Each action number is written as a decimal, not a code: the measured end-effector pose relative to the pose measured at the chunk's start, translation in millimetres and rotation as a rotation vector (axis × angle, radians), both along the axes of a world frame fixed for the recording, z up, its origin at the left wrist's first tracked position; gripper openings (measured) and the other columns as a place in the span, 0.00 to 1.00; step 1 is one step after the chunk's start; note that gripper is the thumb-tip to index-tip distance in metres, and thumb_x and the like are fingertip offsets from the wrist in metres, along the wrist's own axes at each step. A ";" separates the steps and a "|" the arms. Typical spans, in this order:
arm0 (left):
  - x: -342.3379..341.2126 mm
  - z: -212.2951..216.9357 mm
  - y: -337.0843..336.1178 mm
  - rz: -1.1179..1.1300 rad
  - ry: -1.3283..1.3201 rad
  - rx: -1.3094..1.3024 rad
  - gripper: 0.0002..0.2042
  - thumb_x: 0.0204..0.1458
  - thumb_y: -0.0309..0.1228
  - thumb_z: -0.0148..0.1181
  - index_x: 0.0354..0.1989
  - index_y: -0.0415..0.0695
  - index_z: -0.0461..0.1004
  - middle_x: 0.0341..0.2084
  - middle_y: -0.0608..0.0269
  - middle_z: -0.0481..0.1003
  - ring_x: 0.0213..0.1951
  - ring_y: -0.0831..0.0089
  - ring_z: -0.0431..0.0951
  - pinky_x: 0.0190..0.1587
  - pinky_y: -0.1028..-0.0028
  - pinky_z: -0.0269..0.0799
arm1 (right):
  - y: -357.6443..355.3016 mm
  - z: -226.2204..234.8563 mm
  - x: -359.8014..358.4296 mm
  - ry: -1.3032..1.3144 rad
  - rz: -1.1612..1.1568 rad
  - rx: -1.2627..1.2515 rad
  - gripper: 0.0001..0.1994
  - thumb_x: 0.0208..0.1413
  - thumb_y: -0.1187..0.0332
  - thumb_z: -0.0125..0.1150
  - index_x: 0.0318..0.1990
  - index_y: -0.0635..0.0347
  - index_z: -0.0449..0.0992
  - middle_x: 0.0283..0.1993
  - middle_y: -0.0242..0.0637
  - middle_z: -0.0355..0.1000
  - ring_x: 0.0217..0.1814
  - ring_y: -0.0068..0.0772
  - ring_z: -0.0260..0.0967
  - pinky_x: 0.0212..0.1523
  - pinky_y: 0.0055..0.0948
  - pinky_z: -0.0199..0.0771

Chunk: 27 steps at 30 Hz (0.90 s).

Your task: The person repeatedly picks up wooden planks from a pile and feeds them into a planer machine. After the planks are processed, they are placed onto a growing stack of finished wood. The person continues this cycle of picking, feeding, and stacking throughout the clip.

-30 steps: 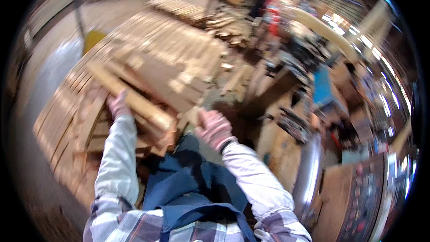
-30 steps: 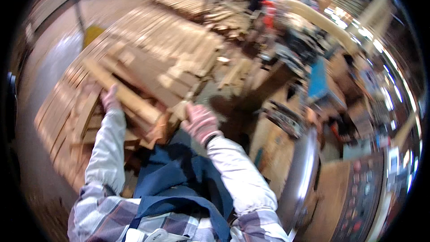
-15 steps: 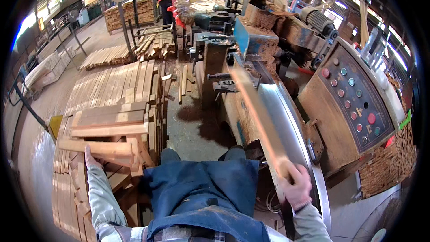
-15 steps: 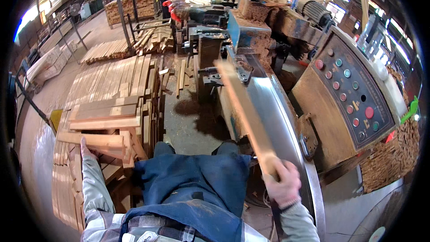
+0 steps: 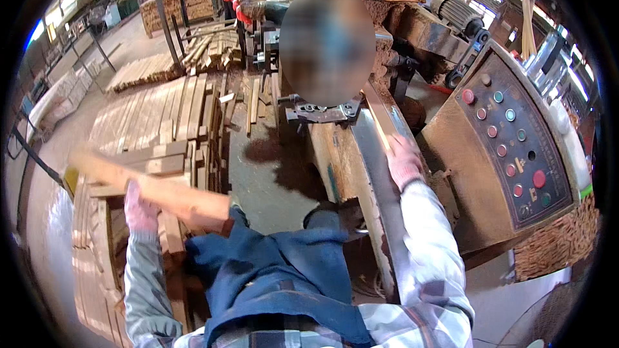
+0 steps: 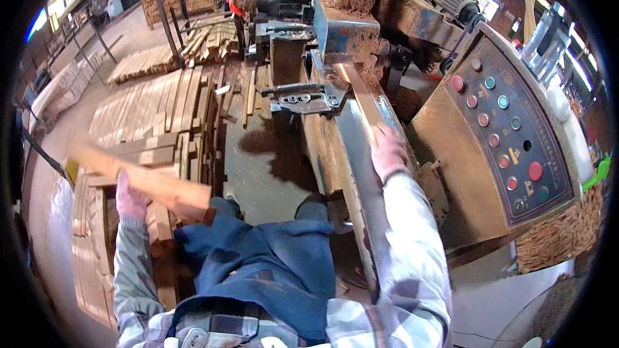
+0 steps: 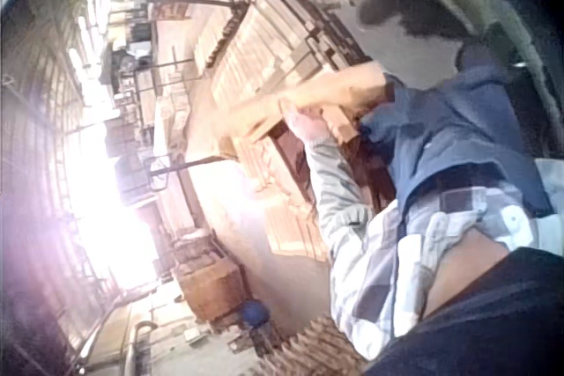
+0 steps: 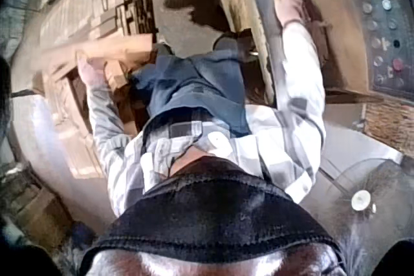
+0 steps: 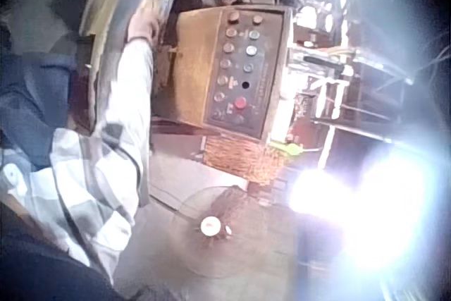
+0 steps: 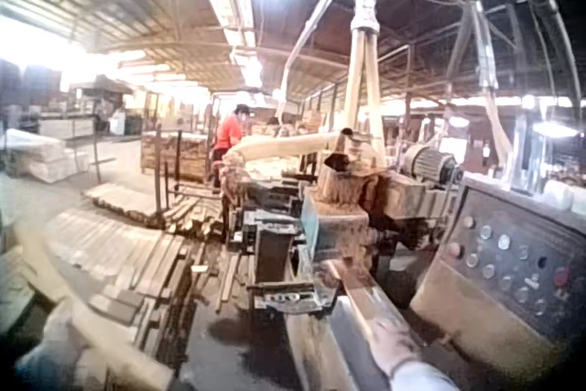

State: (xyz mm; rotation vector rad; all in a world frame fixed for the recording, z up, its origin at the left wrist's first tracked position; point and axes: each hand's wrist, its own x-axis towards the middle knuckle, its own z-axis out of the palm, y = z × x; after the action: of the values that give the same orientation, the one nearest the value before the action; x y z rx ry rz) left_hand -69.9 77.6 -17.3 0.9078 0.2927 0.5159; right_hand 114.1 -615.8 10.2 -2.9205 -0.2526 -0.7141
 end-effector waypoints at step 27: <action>89.4 1.3 -211.0 -0.280 -0.052 0.933 0.32 0.50 0.17 0.65 0.67 0.37 0.68 0.63 0.50 0.73 0.67 0.61 0.71 0.70 0.64 0.66 | 12.8 5.7 -256.3 -0.032 -0.592 0.274 0.39 0.56 0.63 0.71 0.76 0.45 0.61 0.66 0.54 0.70 0.66 0.58 0.69 0.65 0.48 0.71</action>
State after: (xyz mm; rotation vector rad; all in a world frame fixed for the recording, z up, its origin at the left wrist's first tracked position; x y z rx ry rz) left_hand 19.5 -133.4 -16.0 1.8043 -0.1539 0.4057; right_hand -142.2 -603.0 15.9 -2.7114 0.6796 -0.7837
